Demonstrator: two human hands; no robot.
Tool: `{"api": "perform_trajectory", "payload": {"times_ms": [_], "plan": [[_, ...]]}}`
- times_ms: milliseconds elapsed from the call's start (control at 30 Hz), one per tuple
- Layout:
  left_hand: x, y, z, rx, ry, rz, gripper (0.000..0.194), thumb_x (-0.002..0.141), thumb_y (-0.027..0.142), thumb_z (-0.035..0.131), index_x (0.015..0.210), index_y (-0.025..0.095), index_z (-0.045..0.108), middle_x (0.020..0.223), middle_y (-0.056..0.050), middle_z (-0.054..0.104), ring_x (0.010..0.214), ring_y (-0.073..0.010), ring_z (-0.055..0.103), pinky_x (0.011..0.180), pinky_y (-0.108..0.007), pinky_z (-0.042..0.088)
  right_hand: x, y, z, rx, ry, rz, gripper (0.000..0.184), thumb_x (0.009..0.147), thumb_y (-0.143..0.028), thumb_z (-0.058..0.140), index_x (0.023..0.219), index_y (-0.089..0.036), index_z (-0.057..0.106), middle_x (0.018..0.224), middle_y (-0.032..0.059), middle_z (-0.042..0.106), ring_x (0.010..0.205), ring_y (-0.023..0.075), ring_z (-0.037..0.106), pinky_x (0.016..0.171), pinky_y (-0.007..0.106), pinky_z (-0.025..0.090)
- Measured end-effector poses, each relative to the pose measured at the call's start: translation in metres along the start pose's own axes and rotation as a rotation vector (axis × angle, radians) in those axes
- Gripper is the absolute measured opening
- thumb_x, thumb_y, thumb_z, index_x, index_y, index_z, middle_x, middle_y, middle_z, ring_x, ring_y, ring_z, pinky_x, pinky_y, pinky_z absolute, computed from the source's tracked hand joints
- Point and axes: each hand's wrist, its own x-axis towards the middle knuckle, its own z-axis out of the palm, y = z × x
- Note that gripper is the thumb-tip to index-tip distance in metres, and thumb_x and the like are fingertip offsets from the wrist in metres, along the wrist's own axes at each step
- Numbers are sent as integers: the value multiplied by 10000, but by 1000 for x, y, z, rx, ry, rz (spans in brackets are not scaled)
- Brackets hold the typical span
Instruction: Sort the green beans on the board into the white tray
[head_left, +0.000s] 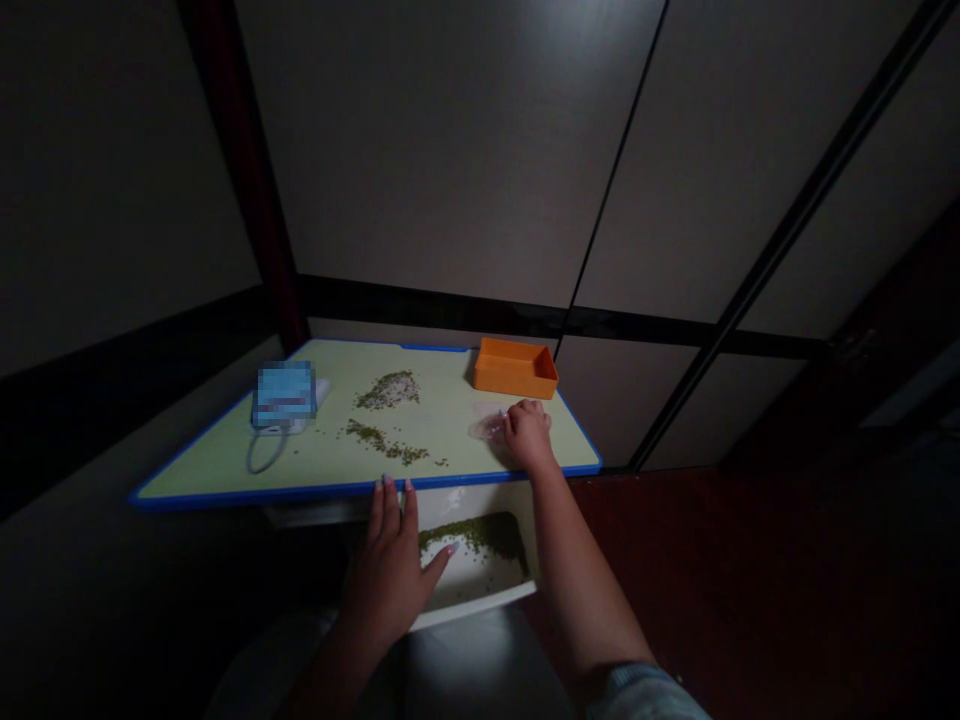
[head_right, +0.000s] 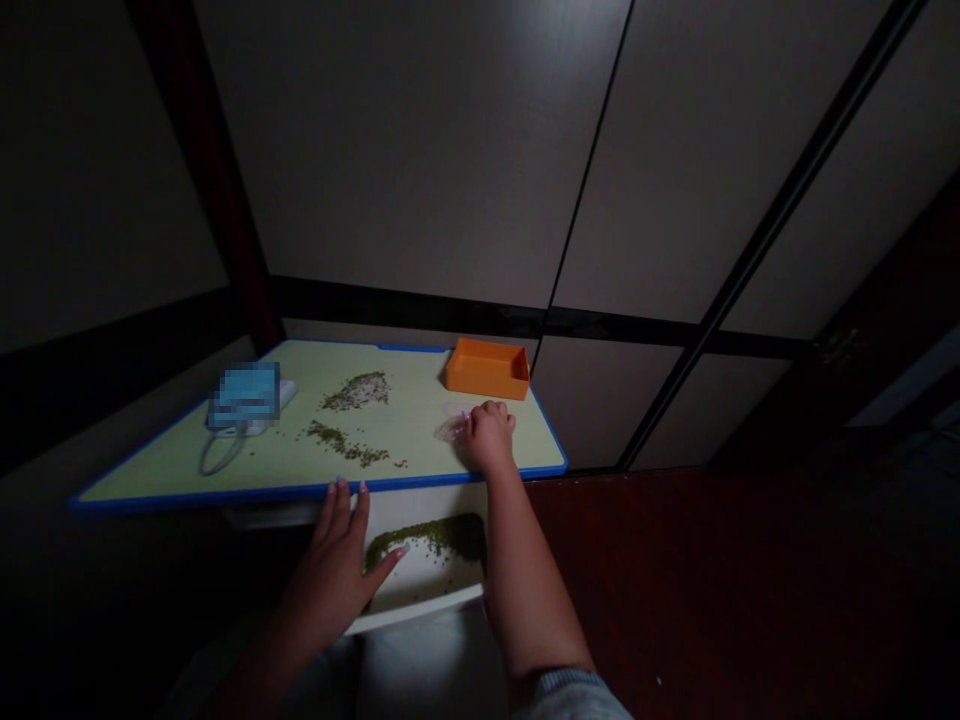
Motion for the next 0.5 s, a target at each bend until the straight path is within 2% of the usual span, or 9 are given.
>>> {"api": "perform_trajectory", "payload": {"times_ms": [133, 300, 500], "plan": [[0, 0, 1, -10, 10, -10, 894, 750, 546, 546, 1434, 51, 252, 1534, -256, 169, 1430, -370, 102, 1075, -507, 332, 0, -3, 8, 100, -105, -158, 233, 921, -266, 444, 846, -174, 645, 966, 83, 576, 993, 219, 415, 827, 343, 313], [0, 1, 1, -16, -3, -14, 887, 762, 547, 536, 1420, 16, 270, 1519, -286, 177, 1421, -391, 124, 1072, -520, 329, -3, -10, 14, 207, -169, -368, 263, 923, -277, 461, 769, -174, 647, 901, 52, 574, 954, 185, 435, 830, 313, 328], [0, 1, 0, -38, 5, -22, 890, 755, 549, 544, 1433, 47, 259, 1534, -254, 170, 1424, -379, 121, 1081, -511, 324, -4, -16, 15, 189, -188, -404, 243, 914, -274, 479, 794, -174, 665, 897, 58, 590, 948, 188, 446, 835, 320, 336]]}}
